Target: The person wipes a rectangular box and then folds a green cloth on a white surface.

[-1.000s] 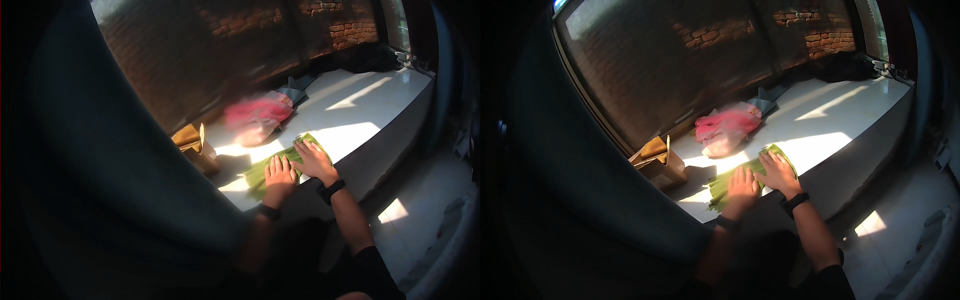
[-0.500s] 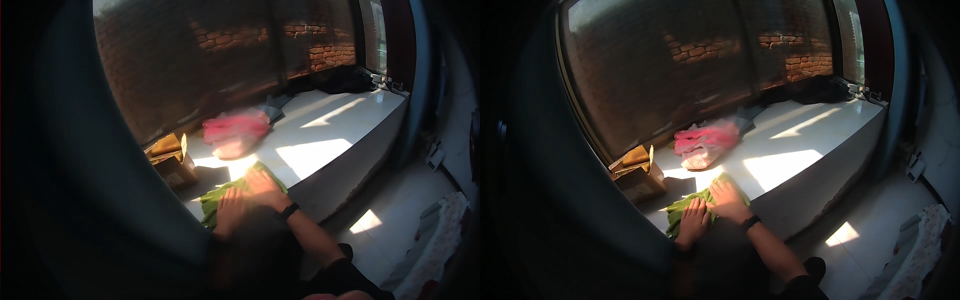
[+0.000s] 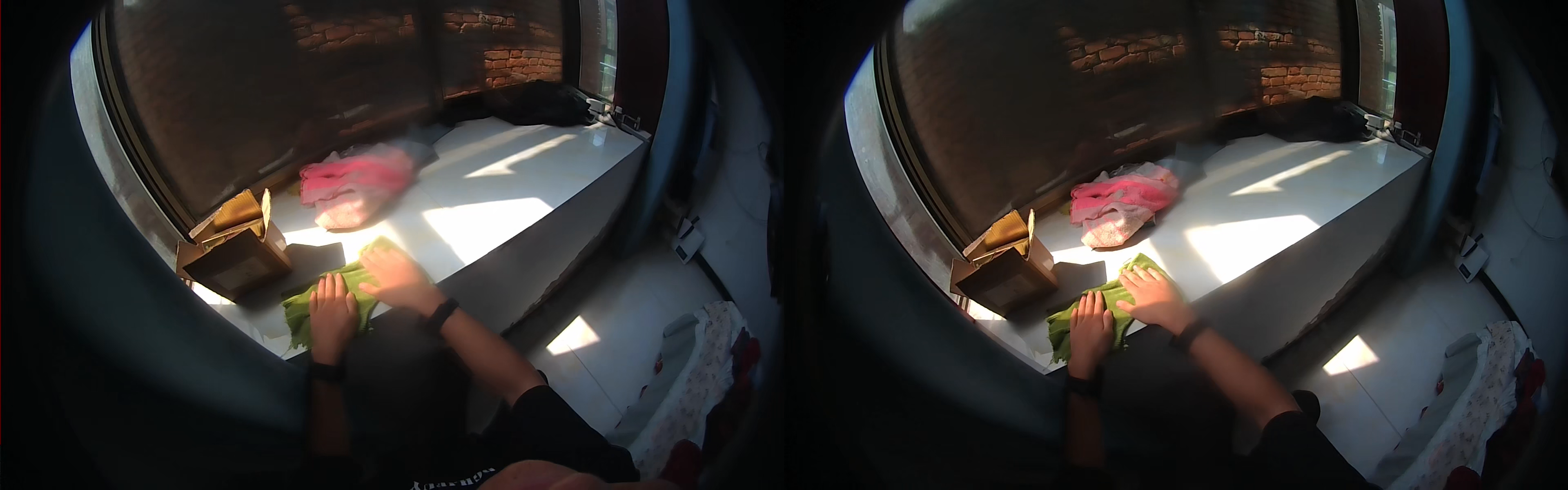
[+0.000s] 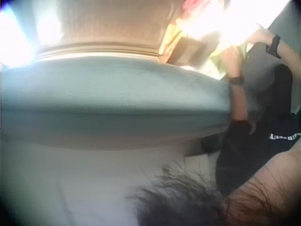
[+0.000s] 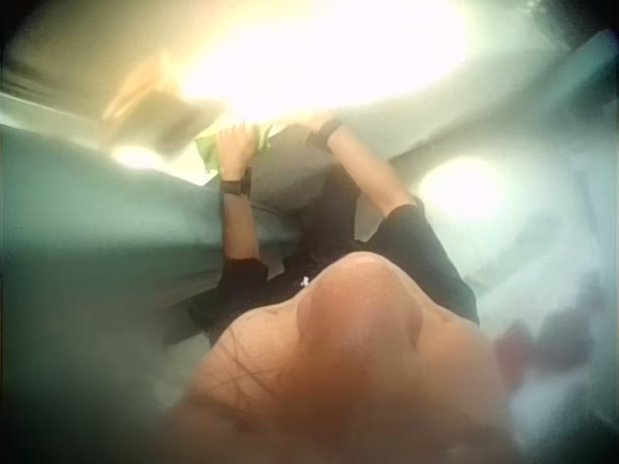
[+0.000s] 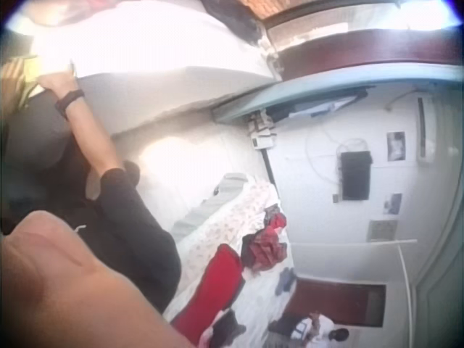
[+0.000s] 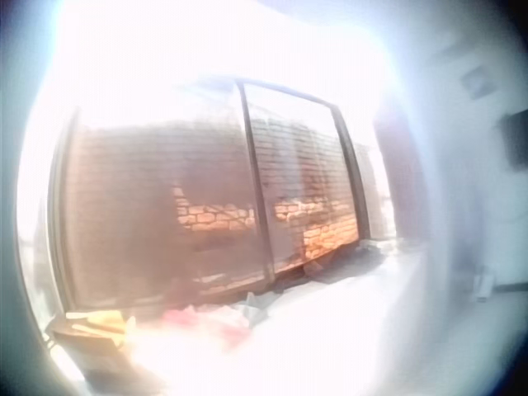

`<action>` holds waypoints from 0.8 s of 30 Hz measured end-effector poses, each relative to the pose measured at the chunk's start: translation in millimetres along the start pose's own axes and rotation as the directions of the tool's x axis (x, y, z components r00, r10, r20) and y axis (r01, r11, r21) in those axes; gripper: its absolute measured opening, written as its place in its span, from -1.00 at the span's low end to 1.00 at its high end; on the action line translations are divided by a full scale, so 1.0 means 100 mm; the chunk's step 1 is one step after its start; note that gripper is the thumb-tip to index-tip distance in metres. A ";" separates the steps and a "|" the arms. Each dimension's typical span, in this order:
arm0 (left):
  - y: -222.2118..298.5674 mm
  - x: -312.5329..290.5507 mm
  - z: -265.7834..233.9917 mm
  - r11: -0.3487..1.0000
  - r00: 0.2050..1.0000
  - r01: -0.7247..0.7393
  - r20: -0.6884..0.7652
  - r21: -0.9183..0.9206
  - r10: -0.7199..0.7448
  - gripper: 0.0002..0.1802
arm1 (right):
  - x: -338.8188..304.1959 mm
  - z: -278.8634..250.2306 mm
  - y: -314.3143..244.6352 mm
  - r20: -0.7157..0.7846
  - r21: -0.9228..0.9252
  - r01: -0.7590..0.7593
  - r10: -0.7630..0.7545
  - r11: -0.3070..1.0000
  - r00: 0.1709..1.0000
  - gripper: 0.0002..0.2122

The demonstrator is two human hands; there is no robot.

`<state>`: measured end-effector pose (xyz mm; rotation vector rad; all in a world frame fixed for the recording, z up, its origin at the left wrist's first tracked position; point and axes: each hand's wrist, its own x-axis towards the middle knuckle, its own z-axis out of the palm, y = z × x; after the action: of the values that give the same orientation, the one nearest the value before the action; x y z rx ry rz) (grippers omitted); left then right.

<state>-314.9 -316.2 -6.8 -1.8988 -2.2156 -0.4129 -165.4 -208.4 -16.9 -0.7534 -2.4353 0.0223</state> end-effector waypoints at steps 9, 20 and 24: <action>0.48 0.31 0.11 0.965 0.959 -0.246 -0.121 0.095 0.256 -0.46 | -0.15 -0.55 0.59 0.015 0.043 -0.003 0.003 0.999 1.000 -0.45; 0.40 0.18 0.05 0.972 0.947 -0.234 -0.220 0.025 0.234 -0.50 | -0.18 -0.42 0.44 -0.010 -0.124 -0.038 0.037 0.992 0.999 -0.46; 0.43 0.20 0.03 0.954 0.909 -0.297 -0.292 0.045 0.297 -0.50 | -0.22 -0.40 0.55 0.081 -0.161 -0.092 0.106 0.983 0.991 -0.43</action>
<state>-275.1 -290.8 0.3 -1.9820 -1.7059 -0.5990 -101.0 -180.3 -5.3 -0.9622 -2.5038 -0.1004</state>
